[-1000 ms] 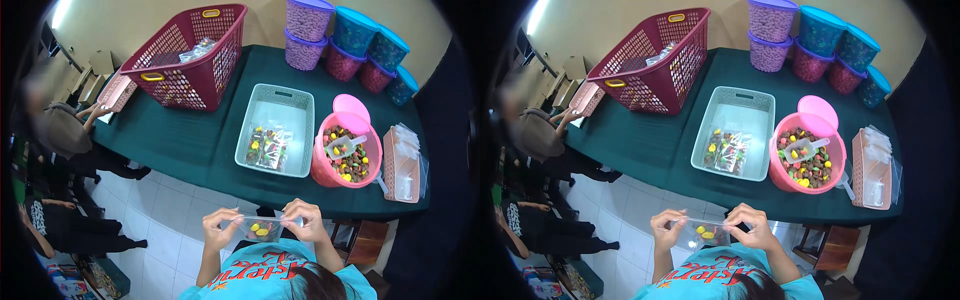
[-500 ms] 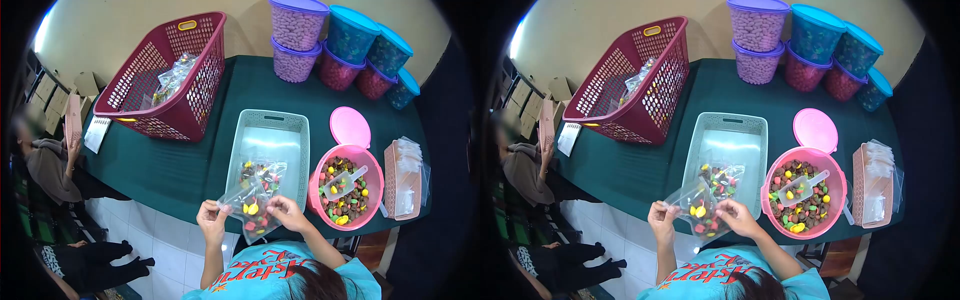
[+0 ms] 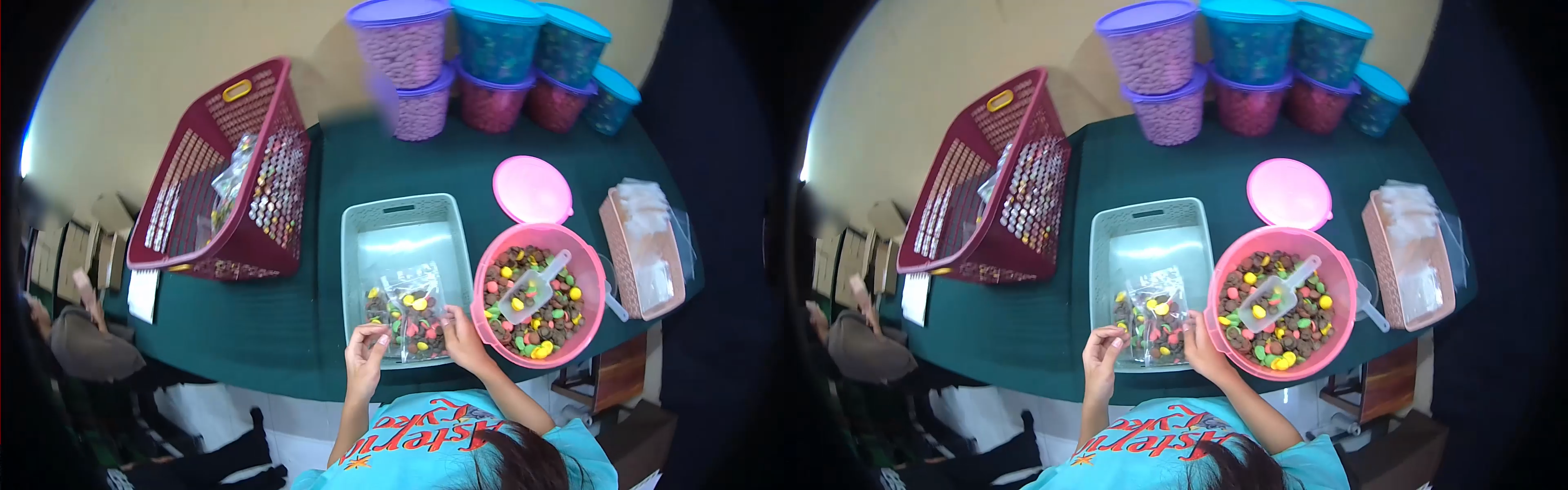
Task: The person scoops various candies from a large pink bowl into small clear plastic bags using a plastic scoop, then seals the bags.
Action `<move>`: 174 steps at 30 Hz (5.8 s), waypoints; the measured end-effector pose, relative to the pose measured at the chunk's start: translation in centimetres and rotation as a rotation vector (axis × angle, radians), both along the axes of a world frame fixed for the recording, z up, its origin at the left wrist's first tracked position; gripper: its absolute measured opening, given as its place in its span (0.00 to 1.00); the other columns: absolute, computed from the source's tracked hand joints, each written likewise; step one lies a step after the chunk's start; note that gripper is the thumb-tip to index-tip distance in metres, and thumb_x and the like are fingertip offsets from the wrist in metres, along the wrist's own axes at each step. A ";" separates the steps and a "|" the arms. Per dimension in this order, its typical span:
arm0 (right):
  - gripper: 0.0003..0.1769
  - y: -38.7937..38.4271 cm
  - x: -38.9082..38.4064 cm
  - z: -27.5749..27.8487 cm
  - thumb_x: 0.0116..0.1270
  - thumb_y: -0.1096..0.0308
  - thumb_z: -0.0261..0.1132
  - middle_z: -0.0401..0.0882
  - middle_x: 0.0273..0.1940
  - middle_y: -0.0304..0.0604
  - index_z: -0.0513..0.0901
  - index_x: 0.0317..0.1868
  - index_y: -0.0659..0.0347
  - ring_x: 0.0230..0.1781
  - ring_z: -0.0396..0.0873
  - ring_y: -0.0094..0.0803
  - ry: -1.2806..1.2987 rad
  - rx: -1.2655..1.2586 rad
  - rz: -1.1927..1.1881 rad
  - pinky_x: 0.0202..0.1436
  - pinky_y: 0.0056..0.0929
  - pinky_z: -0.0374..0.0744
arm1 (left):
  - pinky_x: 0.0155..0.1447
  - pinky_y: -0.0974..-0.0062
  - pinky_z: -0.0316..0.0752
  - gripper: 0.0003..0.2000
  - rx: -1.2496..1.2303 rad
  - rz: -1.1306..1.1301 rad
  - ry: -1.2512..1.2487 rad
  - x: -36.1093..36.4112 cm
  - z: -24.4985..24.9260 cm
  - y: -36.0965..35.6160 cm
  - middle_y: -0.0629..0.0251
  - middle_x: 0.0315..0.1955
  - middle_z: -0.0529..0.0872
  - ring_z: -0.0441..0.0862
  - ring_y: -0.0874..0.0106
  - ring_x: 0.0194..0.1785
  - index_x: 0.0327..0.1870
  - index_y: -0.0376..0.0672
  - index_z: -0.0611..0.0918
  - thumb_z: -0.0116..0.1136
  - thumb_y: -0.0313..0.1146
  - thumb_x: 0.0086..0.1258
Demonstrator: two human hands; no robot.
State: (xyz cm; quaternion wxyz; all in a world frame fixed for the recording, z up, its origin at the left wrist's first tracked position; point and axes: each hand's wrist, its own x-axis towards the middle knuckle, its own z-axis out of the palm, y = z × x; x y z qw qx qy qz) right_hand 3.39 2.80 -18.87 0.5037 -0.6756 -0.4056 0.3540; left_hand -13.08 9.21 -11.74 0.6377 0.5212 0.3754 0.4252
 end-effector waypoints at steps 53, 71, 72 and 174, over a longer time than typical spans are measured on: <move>0.10 -35.7 20.9 8.1 0.59 0.75 0.57 0.77 0.36 0.48 0.76 0.41 0.67 0.38 0.77 0.35 -0.234 0.155 -0.510 0.43 0.29 0.73 | 0.41 0.81 0.73 0.11 0.074 -0.775 -0.038 34.4 1.0 -21.1 0.60 0.32 0.81 0.78 0.76 0.36 0.37 0.32 0.78 0.58 0.33 0.61; 0.11 -30.7 32.9 6.6 0.58 0.70 0.58 0.74 0.42 0.48 0.75 0.42 0.63 0.46 0.69 0.43 -0.386 0.070 -0.385 0.52 0.35 0.67 | 0.63 0.40 0.26 0.24 0.990 -0.884 0.858 49.8 -2.3 -17.7 0.56 0.52 0.73 0.59 0.56 0.63 0.52 0.47 0.76 0.58 0.47 0.53; 0.11 -30.7 32.9 6.3 0.58 0.70 0.58 0.74 0.41 0.48 0.75 0.42 0.63 0.46 0.69 0.43 -0.369 0.074 -0.393 0.52 0.35 0.67 | 0.63 0.41 0.26 0.23 0.930 -0.893 0.833 49.6 -2.3 -17.7 0.58 0.51 0.74 0.61 0.58 0.63 0.50 0.45 0.77 0.59 0.45 0.53; 0.29 -5.4 17.6 14.1 0.48 0.71 0.59 0.70 0.52 0.50 0.67 0.55 0.63 0.57 0.63 0.45 -0.953 0.206 0.400 0.62 0.44 0.57 | 0.49 0.65 0.75 0.40 -0.171 -0.096 -0.838 12.9 4.3 -9.0 0.59 0.49 0.72 0.75 0.66 0.50 0.62 0.43 0.57 0.50 0.62 0.56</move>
